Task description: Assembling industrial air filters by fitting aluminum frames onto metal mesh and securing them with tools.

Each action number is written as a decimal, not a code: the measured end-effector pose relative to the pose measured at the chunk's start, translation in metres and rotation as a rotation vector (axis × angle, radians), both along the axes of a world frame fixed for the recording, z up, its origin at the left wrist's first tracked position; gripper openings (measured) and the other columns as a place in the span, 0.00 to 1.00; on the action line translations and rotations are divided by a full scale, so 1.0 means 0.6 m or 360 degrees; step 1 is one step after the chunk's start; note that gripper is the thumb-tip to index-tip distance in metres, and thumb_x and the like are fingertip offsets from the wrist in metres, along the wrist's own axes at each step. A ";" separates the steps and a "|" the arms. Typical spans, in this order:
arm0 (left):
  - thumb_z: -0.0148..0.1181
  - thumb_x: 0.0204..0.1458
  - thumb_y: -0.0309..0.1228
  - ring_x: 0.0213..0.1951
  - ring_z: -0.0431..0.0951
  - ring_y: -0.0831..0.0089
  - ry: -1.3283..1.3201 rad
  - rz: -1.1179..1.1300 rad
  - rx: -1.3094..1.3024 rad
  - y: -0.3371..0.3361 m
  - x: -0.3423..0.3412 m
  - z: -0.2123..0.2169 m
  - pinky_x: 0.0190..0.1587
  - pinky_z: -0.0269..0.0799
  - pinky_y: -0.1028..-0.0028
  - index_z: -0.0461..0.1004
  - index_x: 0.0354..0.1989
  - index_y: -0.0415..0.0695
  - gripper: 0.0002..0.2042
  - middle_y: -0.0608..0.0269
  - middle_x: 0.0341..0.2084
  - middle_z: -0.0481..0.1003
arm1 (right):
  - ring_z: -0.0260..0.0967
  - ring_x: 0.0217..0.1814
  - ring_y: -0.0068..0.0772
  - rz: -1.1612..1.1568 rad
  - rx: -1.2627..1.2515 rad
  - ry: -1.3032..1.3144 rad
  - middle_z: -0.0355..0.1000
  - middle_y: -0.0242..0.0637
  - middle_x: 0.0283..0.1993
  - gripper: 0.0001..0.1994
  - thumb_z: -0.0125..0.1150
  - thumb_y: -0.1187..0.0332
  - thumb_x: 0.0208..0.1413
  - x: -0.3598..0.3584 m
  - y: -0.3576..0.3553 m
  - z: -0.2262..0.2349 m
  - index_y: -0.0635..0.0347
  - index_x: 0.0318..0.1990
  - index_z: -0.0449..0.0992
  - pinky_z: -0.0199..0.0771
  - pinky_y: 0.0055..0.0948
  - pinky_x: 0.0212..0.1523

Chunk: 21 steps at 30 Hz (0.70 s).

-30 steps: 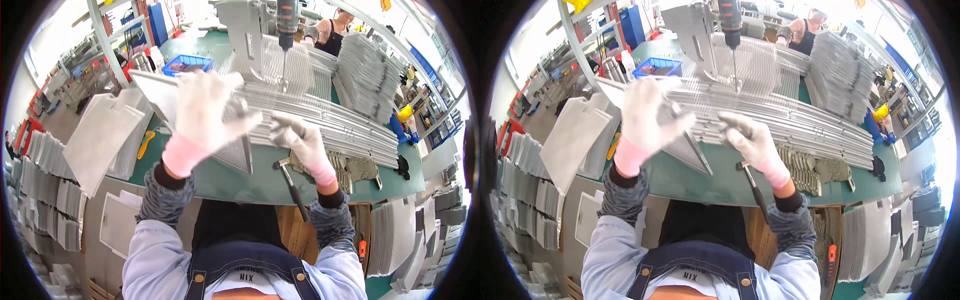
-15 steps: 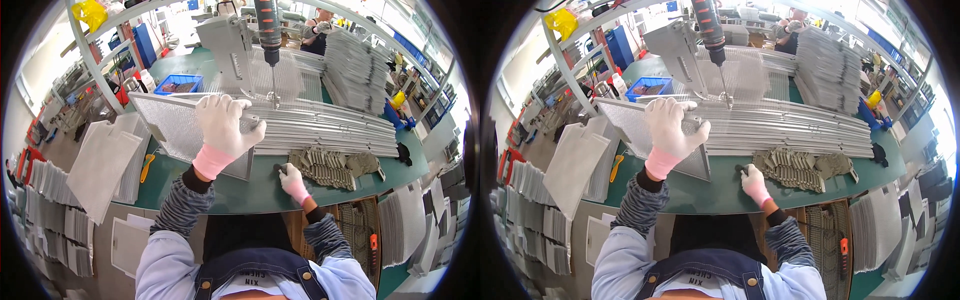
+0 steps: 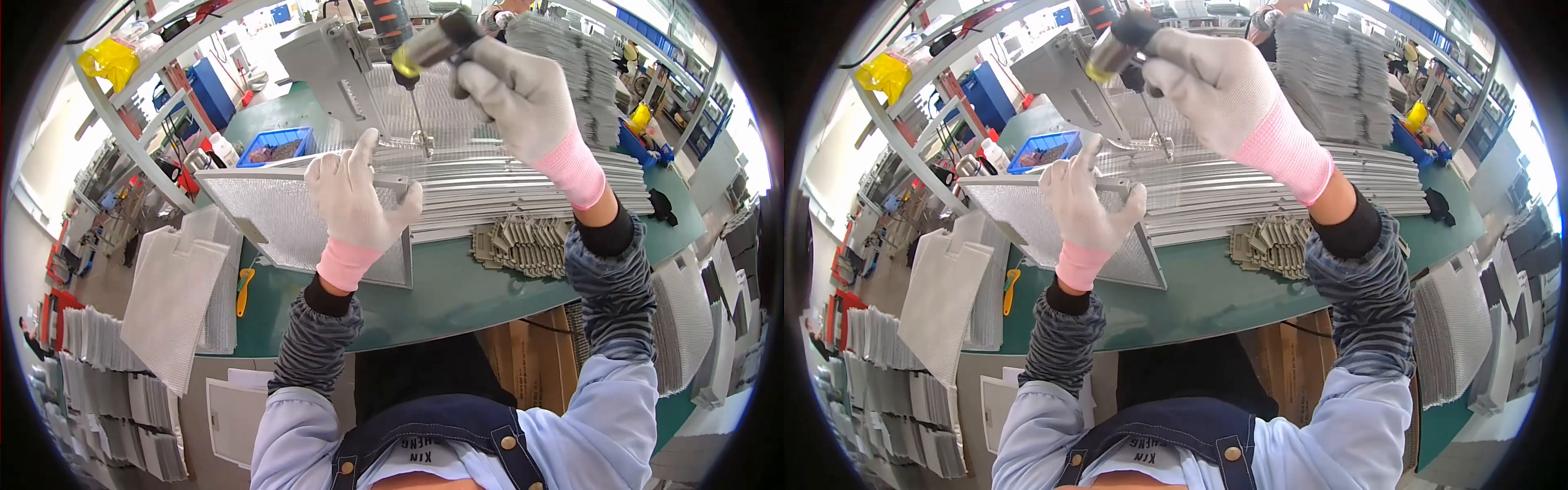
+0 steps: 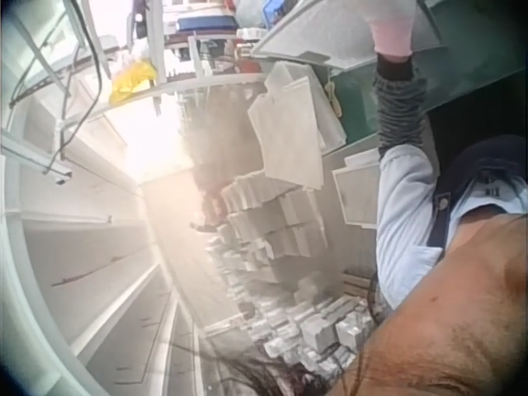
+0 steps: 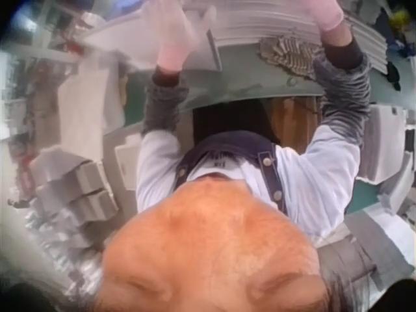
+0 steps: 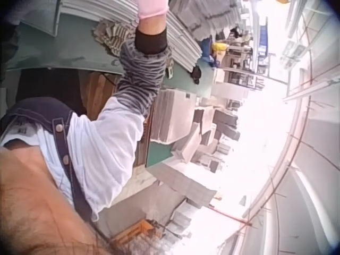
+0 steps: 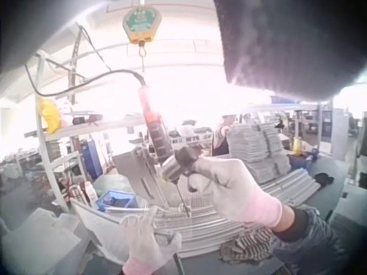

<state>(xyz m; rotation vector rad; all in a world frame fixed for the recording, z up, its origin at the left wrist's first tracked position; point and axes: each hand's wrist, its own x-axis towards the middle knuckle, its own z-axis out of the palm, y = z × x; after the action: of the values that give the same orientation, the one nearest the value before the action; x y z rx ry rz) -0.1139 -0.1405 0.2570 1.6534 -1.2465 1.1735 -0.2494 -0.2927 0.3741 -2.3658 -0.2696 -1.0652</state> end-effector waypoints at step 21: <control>0.69 0.33 0.46 0.36 0.68 0.60 -0.0104 0.0061 0.0241 0.021 0.006 0.020 0.46 0.59 0.59 0.74 0.41 0.44 0.26 0.60 0.29 0.67 | 0.57 0.19 0.13 -0.0108 0.1569 -0.0399 0.62 0.22 0.20 0.15 0.49 0.61 0.65 -0.043 0.022 -0.169 0.65 0.36 0.71 0.55 0.17 0.17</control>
<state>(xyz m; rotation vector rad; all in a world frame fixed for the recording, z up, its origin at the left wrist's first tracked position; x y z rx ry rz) -0.1100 -0.1279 0.2690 1.7684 -1.3791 1.1898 -0.2751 -0.2793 0.2725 -1.3701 0.2200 -1.1607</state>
